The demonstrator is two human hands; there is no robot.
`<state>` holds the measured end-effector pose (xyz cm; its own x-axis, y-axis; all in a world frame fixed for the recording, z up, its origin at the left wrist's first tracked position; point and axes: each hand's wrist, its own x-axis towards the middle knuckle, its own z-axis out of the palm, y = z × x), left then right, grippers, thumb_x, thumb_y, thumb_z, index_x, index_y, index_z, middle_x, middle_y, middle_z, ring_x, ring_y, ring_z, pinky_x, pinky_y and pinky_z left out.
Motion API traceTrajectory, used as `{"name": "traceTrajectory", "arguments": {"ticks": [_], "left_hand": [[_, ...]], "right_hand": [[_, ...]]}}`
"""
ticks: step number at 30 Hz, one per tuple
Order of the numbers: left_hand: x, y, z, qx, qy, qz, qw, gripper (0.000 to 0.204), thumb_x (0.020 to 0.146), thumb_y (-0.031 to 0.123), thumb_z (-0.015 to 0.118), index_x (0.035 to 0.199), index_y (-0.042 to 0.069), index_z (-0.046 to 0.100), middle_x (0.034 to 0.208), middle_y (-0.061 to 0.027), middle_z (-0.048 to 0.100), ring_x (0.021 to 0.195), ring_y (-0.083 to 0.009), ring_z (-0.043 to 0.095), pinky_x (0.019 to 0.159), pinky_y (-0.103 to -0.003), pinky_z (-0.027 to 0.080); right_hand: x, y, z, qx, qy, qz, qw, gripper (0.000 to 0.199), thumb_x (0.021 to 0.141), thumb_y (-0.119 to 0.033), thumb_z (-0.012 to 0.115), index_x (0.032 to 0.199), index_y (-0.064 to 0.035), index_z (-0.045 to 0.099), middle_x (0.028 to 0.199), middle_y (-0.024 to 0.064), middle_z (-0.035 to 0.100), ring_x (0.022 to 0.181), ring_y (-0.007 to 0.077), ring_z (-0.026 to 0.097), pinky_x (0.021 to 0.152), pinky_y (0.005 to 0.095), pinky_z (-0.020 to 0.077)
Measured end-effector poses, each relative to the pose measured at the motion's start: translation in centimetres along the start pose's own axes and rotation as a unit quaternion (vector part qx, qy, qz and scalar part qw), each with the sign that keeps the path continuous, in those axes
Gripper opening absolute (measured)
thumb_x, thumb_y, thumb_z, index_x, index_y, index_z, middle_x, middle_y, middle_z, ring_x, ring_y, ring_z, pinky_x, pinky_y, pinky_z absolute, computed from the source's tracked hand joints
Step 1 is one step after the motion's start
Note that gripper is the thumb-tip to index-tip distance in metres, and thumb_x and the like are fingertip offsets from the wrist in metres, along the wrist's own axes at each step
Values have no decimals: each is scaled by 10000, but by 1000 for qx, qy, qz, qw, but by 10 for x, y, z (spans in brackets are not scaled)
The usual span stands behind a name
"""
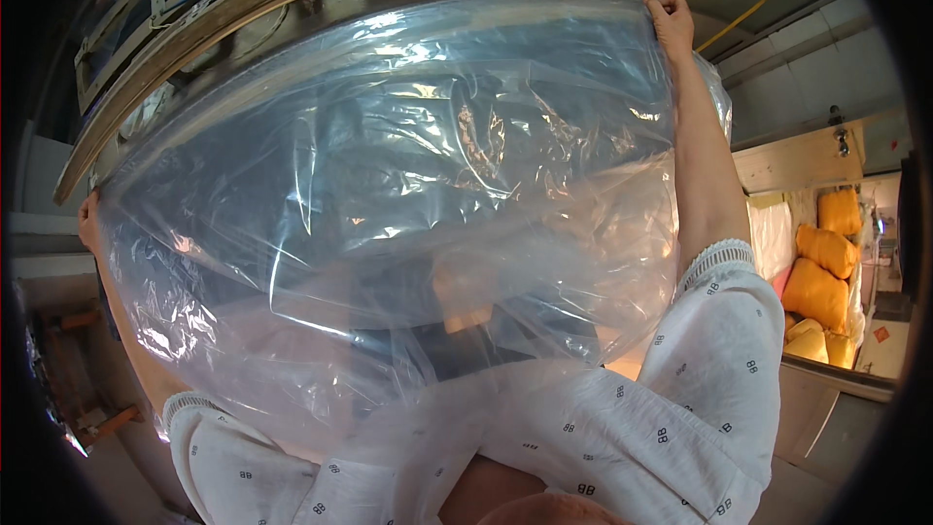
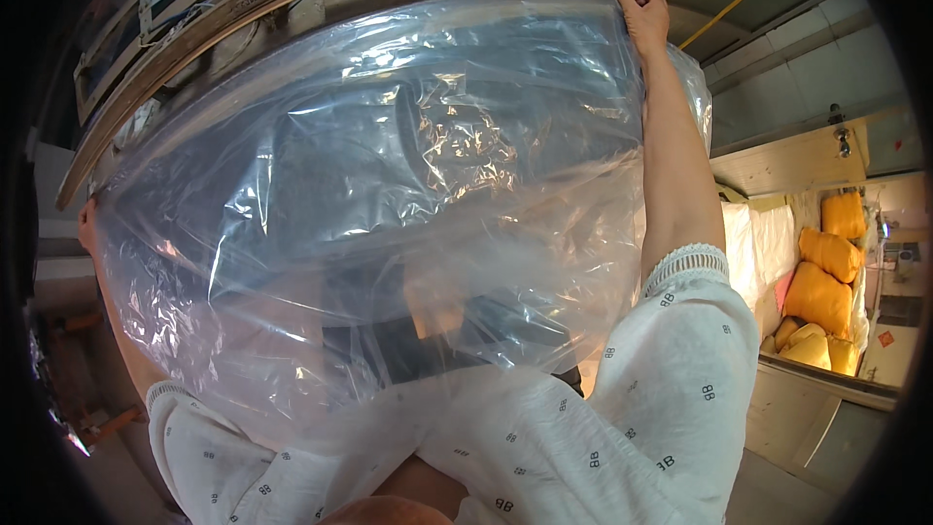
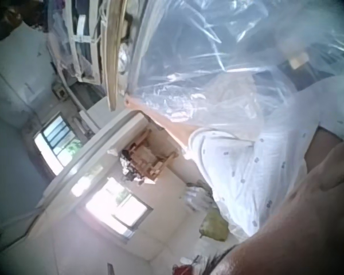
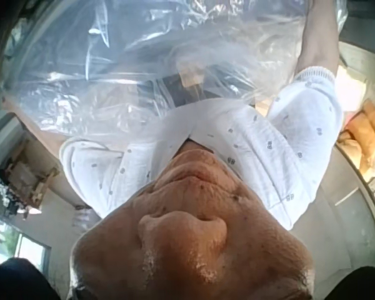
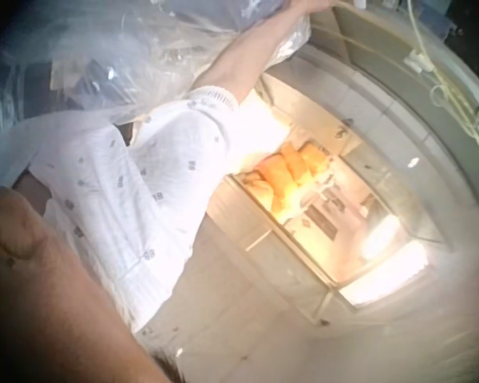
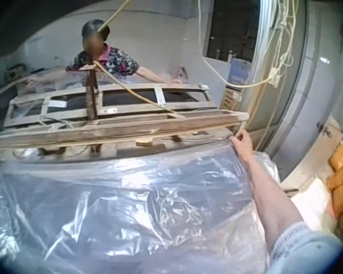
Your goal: Manually wrapping a large rectangular object with a large clear plastic sheet.
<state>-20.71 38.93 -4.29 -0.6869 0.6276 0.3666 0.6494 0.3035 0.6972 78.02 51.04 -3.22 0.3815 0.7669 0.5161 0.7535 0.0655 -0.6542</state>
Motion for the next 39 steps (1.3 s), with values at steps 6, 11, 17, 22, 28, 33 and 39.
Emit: {"name": "traceTrajectory", "arguments": {"ticks": [6,11,17,22,28,33,39], "left_hand": [[31,-40,-2,62,-15,0,998,491,740,450,627,946,5,631,912,-87,624,820,-198,558,759,-300,417],[41,-53,0,47,-44,7,998,492,745,452,624,951,5,629,918,-87,622,825,-198,555,763,-301,415],[50,-62,-3,51,-63,-6,997,493,750,453,621,956,6,627,926,-87,619,831,-198,552,769,-302,412],[50,-56,-11,47,-67,20,996,494,754,454,618,961,6,626,932,-87,616,836,-198,550,773,-303,409],[26,-1,-92,9,-111,68,992,411,802,370,606,1015,19,622,968,-65,619,857,-137,535,781,-275,420],[14,-48,-233,71,-78,19,994,392,794,341,600,1040,37,617,974,-106,634,839,-202,588,780,-316,453],[-52,135,-68,367,-151,276,876,319,798,222,549,1015,-10,580,963,-206,592,916,-322,570,786,-381,441]], "right_hand": [[-3,-4,2,-81,72,-21,994,466,612,-384,713,824,-8,537,863,146,508,812,266,501,738,342,417],[7,4,4,-34,90,-24,995,430,697,-391,640,829,6,542,887,170,523,866,292,492,799,353,387],[4,0,4,38,108,-31,993,463,826,-434,474,844,23,550,915,204,544,890,306,493,811,360,369],[11,17,-2,112,68,67,989,487,856,-462,408,795,4,532,809,162,553,790,269,504,703,358,403],[-23,10,-96,711,111,250,648,354,869,-350,417,661,-65,389,746,110,464,692,226,420,648,332,383],[-120,-34,-104,744,-103,329,572,232,852,-229,500,733,-36,455,849,125,481,789,226,453,732,324,411],[-154,-54,-110,700,-86,243,666,170,846,-171,525,851,-1,514,912,112,505,914,221,484,842,313,414]]}}
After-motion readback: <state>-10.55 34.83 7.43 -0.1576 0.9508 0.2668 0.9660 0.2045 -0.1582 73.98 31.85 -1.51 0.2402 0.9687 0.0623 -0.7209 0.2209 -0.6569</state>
